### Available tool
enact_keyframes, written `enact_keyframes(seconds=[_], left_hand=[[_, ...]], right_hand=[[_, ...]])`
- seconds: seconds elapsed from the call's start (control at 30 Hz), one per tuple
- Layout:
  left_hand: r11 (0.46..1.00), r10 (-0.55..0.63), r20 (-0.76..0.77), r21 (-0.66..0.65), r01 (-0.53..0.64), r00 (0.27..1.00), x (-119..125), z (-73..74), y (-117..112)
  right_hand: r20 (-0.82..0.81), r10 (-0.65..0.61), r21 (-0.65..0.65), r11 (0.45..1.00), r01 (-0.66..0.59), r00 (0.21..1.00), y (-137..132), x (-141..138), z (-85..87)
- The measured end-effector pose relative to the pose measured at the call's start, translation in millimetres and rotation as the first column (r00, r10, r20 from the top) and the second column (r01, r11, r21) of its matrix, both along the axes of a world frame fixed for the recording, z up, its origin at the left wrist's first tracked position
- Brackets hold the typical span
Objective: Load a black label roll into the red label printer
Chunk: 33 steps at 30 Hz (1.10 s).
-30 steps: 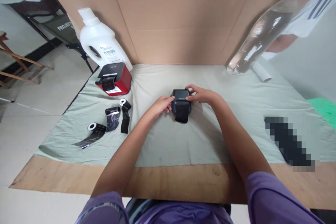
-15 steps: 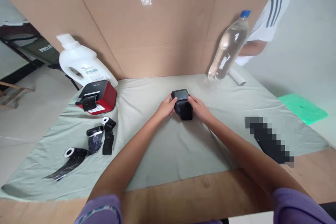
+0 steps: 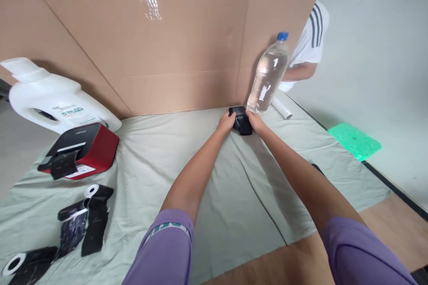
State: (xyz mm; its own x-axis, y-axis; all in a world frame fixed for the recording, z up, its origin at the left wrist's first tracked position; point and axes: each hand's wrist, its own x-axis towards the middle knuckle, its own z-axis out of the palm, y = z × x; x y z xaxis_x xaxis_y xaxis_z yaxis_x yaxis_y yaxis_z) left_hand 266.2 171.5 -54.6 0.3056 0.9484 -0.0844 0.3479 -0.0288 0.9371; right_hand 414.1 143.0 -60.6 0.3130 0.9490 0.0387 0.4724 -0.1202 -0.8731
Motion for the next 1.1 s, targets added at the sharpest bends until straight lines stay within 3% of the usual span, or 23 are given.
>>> enact_keyframes(seconds=[0.07,0.13,0.23,0.3,0.37,0.47,0.53,0.67,0.83,0.97,1.1], left_hand=[[0.999,0.037,-0.011,-0.006,-0.037,0.999,-5.9,-3.7,-4.8],[0.998,0.067,-0.014,0.007,-0.067,0.998,-20.3,-8.9,-18.4],[0.993,0.037,0.023,0.113,-0.040,0.999,-56.9,-18.1,-54.5],[0.988,-0.020,0.057,0.154,0.011,0.998,-86.5,-22.7,-83.7],[0.988,-0.061,0.091,0.145,0.047,0.994,-114.8,-24.6,-111.7],[0.992,-0.074,0.110,0.109,0.062,0.991,-147.1,-23.3,-145.3],[0.995,-0.059,0.106,0.092,0.049,0.993,-160.6,-21.6,-162.0],[0.996,-0.025,0.069,0.084,0.020,0.997,-177.2,-20.1,-189.4],[0.993,-0.030,0.051,0.111,0.025,0.998,-199.8,-21.4,-222.3],[0.993,-0.009,0.021,0.117,0.007,1.000,-214.7,-20.8,-241.0],[0.992,-0.014,0.018,0.125,0.012,1.000,-218.9,-21.2,-245.5]], right_hand=[[0.050,0.034,-0.033,0.999,-0.033,0.998,-14.0,6.1,6.2],[0.161,0.043,-0.070,0.997,-0.032,0.986,-47.4,20.4,12.3],[0.456,-0.012,-0.112,0.991,0.070,0.890,-132.7,56.3,12.3],[0.690,-0.023,-0.140,0.977,0.164,0.723,-201.2,81.0,5.2],[0.813,-0.047,-0.165,0.937,0.308,0.580,-263.6,97.6,-3.8],[0.833,-0.034,-0.176,0.930,0.323,0.553,-323.0,101.3,-12.6],[0.816,-0.023,-0.169,0.946,0.275,0.578,-337.3,94.9,-13.5],[0.767,-0.081,-0.136,0.949,0.285,0.637,-339.1,92.3,-7.1],[0.704,-0.160,-0.106,0.940,0.326,0.692,-352.9,127.8,-4.0],[0.712,-0.161,-0.125,0.928,0.350,0.683,-366.5,154.6,-12.9],[0.742,-0.191,-0.088,0.922,0.376,0.643,-370.5,164.3,-24.4]])
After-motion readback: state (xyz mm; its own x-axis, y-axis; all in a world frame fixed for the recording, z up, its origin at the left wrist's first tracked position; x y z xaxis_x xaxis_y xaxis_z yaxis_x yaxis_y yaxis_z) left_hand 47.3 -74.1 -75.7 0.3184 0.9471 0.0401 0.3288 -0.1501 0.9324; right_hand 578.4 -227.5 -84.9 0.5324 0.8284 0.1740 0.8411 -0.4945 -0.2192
